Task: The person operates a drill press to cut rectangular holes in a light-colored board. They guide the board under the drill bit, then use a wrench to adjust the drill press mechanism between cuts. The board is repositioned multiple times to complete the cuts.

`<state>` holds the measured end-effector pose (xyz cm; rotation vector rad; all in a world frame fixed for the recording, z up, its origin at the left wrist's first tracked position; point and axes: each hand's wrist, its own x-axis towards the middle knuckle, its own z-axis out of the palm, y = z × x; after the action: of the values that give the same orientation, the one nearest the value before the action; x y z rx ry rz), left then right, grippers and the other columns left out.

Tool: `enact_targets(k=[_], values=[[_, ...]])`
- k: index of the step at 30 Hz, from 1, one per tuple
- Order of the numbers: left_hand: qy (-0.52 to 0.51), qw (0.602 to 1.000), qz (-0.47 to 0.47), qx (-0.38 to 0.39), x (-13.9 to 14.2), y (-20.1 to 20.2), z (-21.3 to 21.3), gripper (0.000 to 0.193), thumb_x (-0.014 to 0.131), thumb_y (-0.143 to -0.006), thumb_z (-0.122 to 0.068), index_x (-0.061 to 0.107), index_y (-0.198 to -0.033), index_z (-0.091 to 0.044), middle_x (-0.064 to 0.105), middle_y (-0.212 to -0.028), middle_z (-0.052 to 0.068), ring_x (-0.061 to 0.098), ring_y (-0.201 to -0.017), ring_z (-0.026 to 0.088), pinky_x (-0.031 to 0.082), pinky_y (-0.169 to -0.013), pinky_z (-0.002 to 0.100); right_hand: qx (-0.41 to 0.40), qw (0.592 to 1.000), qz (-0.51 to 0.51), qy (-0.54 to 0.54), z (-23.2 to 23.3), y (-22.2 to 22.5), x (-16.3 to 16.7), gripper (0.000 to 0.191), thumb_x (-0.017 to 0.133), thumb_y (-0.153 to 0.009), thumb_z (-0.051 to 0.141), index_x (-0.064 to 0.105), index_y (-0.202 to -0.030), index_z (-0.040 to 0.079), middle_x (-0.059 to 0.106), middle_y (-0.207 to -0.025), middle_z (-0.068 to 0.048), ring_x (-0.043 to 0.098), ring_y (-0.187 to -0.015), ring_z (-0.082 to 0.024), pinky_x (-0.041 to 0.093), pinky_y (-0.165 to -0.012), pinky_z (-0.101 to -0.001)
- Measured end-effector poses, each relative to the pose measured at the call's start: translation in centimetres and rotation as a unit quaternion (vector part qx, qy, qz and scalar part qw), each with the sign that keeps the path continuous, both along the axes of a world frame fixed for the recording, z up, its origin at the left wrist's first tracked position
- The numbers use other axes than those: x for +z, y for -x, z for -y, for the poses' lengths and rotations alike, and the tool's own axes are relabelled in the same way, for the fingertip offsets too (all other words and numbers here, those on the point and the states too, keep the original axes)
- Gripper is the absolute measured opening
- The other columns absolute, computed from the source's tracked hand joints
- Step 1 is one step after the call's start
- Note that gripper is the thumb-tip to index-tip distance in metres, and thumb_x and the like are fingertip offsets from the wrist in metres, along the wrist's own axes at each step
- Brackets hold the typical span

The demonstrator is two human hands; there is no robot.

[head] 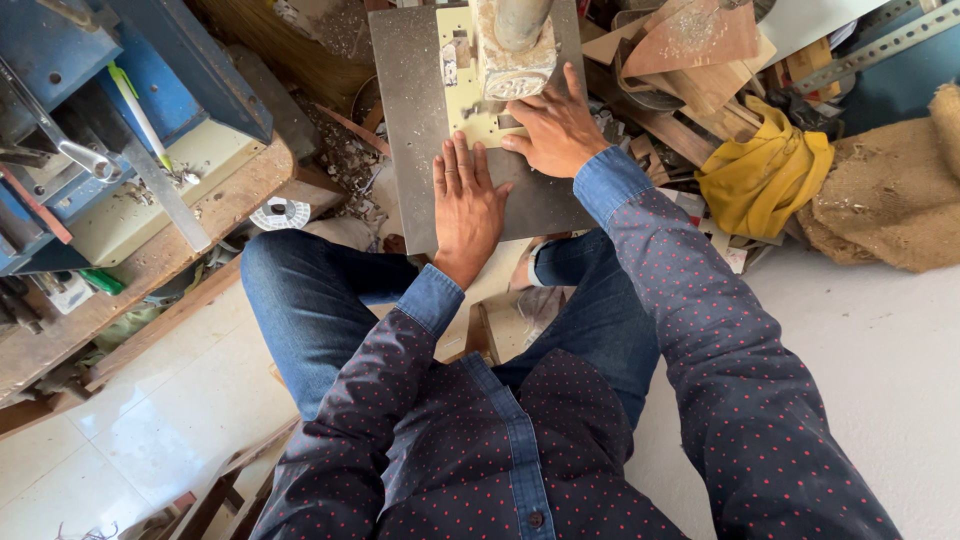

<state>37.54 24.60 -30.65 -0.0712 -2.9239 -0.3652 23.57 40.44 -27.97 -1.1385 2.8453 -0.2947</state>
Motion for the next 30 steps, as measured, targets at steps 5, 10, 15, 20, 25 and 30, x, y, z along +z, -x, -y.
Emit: enact_targets(k=[5,10,15,20,25,30], values=[[0.001,1.0,0.004,-0.001,0.2,0.11,0.01,0.073,0.056,-0.104,-0.045,0.042,-0.152,0.008,0.027,-0.162,0.035,0.026,-0.152,0.047,0.022,-0.125,0.056,-0.008,1.0,0.016,-0.007,-0.04,-0.03,0.0,0.052,0.065,-0.1,0.047,0.066,-0.131,0.005,0.071,-0.123,-0.012,0.054,-0.132,-0.034,0.005,-0.122,-0.068],[-0.005,1.0,-0.003,-0.001,0.22,0.27,0.12,0.074,0.057,-0.103,-0.046,0.042,-0.152,0.009,0.028,-0.161,0.035,0.027,-0.152,0.048,0.022,-0.124,0.057,-0.001,1.0,-0.012,0.01,0.01,0.07,-0.08,0.053,0.067,-0.098,0.048,0.066,-0.13,0.005,0.07,-0.123,-0.013,0.053,-0.133,-0.034,0.005,-0.12,-0.0677],[-0.011,1.0,-0.004,0.0,0.14,0.45,0.11,0.076,0.059,-0.102,-0.046,0.043,-0.151,0.009,0.028,-0.161,0.036,0.027,-0.152,0.049,0.022,-0.124,0.057,-0.007,1.0,-0.003,0.012,-0.08,0.11,-0.29,0.052,0.067,-0.098,0.047,0.067,-0.13,0.005,0.07,-0.124,-0.013,0.053,-0.133,-0.034,0.005,-0.122,-0.067],[-0.015,1.0,-0.015,-0.003,0.0,0.66,0.22,0.077,0.061,-0.101,-0.047,0.044,-0.151,0.01,0.027,-0.161,0.036,0.026,-0.152,0.048,0.022,-0.125,0.058,0.0,0.999,-0.024,0.042,-0.06,0.09,-0.41,0.051,0.068,-0.097,0.047,0.067,-0.126,0.005,0.071,-0.126,-0.013,0.054,-0.134,-0.034,0.005,-0.12,-0.0668],[-0.018,1.0,-0.015,-0.005,-0.19,0.86,0.31,0.079,0.061,-0.101,-0.048,0.043,-0.151,0.01,0.026,-0.162,0.036,0.025,-0.153,0.048,0.021,-0.125,0.058,-0.013,1.0,-0.015,0.019,0.02,0.07,-0.29,0.05,0.068,-0.098,0.046,0.067,-0.128,0.006,0.071,-0.124,-0.014,0.053,-0.133,-0.037,0.005,-0.121,-0.066],[-0.012,1.0,-0.019,-0.009,-0.25,1.01,0.3,0.08,0.062,-0.101,-0.049,0.043,-0.151,0.011,0.025,-0.162,0.036,0.024,-0.153,0.049,0.021,-0.125,0.058,-0.016,1.0,-0.017,0.018,0.09,-0.01,-0.16,0.05,0.068,-0.098,0.048,0.067,-0.126,0.006,0.071,-0.123,-0.014,0.053,-0.134,-0.037,0.005,-0.121,-0.0655]])
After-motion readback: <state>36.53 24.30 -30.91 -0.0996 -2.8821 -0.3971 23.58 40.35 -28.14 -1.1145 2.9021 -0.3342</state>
